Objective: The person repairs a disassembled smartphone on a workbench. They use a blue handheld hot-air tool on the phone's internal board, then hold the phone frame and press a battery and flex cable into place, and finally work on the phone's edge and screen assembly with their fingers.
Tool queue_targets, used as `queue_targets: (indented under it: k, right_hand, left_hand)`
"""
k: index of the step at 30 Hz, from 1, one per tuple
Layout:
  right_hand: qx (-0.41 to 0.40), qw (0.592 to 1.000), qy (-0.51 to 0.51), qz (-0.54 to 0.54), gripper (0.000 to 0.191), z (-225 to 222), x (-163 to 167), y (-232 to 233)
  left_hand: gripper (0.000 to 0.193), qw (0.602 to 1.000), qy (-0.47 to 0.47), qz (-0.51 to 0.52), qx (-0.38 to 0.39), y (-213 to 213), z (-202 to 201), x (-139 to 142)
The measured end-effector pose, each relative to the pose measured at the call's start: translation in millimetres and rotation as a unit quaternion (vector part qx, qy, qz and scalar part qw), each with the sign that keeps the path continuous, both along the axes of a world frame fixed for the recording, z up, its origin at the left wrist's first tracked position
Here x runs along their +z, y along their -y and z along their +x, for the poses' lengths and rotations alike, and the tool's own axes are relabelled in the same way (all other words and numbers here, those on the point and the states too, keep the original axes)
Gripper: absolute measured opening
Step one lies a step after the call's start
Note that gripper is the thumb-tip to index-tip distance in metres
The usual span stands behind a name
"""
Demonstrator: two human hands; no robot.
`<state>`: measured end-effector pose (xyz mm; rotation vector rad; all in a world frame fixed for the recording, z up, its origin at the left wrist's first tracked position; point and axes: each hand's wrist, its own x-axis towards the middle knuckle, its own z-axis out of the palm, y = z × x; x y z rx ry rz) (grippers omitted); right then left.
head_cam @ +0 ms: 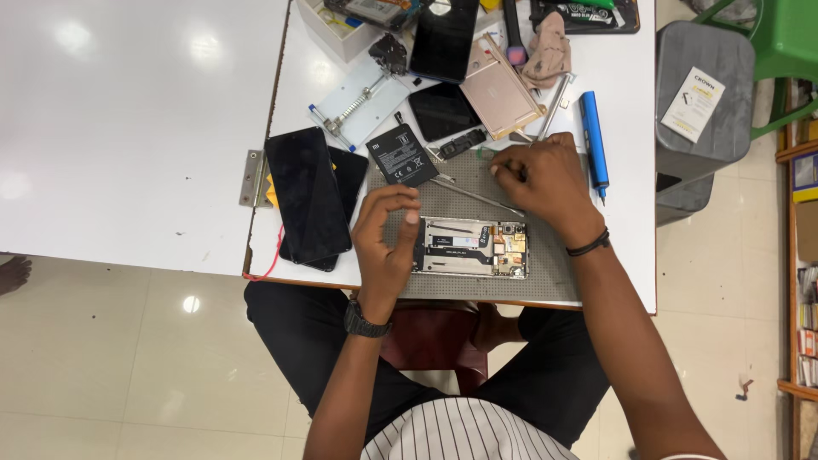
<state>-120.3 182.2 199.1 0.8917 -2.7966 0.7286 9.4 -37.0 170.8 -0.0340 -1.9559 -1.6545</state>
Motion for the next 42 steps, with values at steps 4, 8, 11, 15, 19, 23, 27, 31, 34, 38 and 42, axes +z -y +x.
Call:
queue_targets:
  k: [4, 8, 11, 15, 19, 23, 27, 31, 34, 38, 42]
  right_hand:
    - [0.024, 1.000, -0.006, -0.013, 0.022, -2, 0, -11]
    - [0.076, 0.995, 0.007, -0.067, 0.017, -3, -1, -17]
    - [0.131, 0.988, 0.030, -0.076, 0.017, -4, -1, -18]
    - [0.184, 0.980, 0.006, -0.073, 0.017, 0, -1, -12]
    - [0.207, 0.973, -0.060, -0.089, 0.015, 0, -3, -5]
    - [0.158, 0.981, -0.087, -0.071, 0.012, -7, -5, -12]
    - [0.121, 0.989, -0.057, -0.072, 0.002, -16, -8, -25]
    - [0.093, 0.984, -0.114, -0.102, 0.018, -20, -11, -32]
    - [0.068, 0.977, -0.143, -0.140, 0.023, -21, -11, -33]
    - [0.035, 0.978, -0.107, -0.176, 0.012, -21, -9, -34]
    - [0.039, 0.987, -0.088, -0.128, 0.011, -23, -9, -37]
  left_hand:
    - [0.037, 1.000, -0.006, 0.016, -0.007, -4, 2, -4]
    - [0.040, 0.999, -0.013, 0.043, -0.019, -10, 2, -9]
    - [0.037, 0.999, -0.010, 0.036, -0.012, -15, -3, -10]
    - [0.028, 1.000, -0.005, 0.011, 0.020, -24, -11, -14]
    - [0.037, 0.998, -0.024, 0.041, 0.037, -25, -14, -27]
    - [0.007, 0.999, 0.031, -0.018, -0.006, -24, -13, -38]
    - [0.005, 0.990, 0.003, -0.142, 0.006, -33, -19, -34]
    - [0.040, 0.994, 0.045, -0.100, 0.007, -44, -30, -22]
    - [0.041, 0.974, 0.039, -0.220, 0.044, -45, -35, -18]
    - [0.044, 0.944, 0.100, -0.296, 0.108, -51, -41, -22]
    - [0.062, 0.919, 0.146, -0.342, 0.133, -59, -42, -30]
